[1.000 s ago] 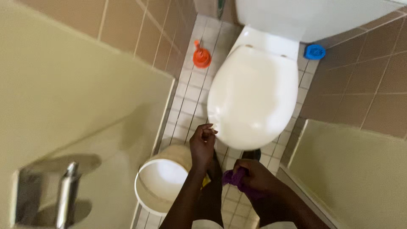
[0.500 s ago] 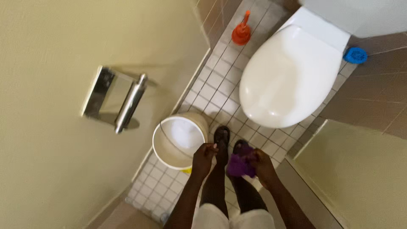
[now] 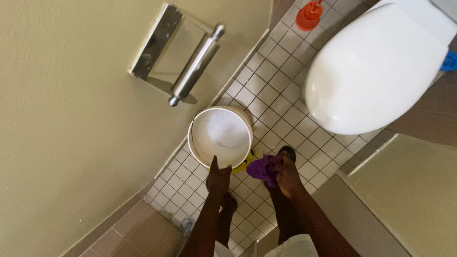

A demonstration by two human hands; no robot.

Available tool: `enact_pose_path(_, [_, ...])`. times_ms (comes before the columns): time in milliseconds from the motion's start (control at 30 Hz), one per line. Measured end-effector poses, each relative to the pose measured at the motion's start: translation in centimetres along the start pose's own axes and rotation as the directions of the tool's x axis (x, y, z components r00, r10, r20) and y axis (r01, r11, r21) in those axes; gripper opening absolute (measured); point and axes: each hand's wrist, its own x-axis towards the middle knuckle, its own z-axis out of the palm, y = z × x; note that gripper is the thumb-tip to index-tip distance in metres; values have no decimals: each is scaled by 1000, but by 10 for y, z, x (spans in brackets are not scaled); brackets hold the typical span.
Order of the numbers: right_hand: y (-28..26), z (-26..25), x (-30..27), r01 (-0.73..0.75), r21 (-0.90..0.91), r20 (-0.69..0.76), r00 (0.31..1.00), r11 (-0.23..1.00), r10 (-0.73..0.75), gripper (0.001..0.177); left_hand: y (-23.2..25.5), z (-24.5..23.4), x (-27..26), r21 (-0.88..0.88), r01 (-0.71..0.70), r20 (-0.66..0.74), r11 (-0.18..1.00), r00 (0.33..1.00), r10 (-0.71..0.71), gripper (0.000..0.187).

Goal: The person pours a cleaning liquid from a yellow bottle into the toilet bowl, then uses a purple cloth to wipe the toilet tank and seat. The person repeatedly dips the cloth into a bucket of soapy water and wrings it out while cleaning.

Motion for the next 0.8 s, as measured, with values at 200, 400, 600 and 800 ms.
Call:
enact_pose_path(200, [74, 20, 90, 274, 73, 188, 940, 959, -283, 24, -83, 9, 43, -81, 1, -31, 997, 1000, -4, 68])
enact_pose_path(400, [120, 84, 168, 412, -867, 205, 807, 281, -553, 26, -126, 18, 98, -324, -330, 13, 887, 936, 353, 34])
enact_pose_path(600, [142, 112, 207, 673, -717, 513, 686, 182, -516, 38, -119, 36, 145, -573, -229, 43, 787, 950, 308, 31])
enact_pose_path(800, [170, 80, 307, 548, -836, 528, 794, -20, -301, 14, -120, 71, 186, -466, -378, -136, 800, 924, 357, 32])
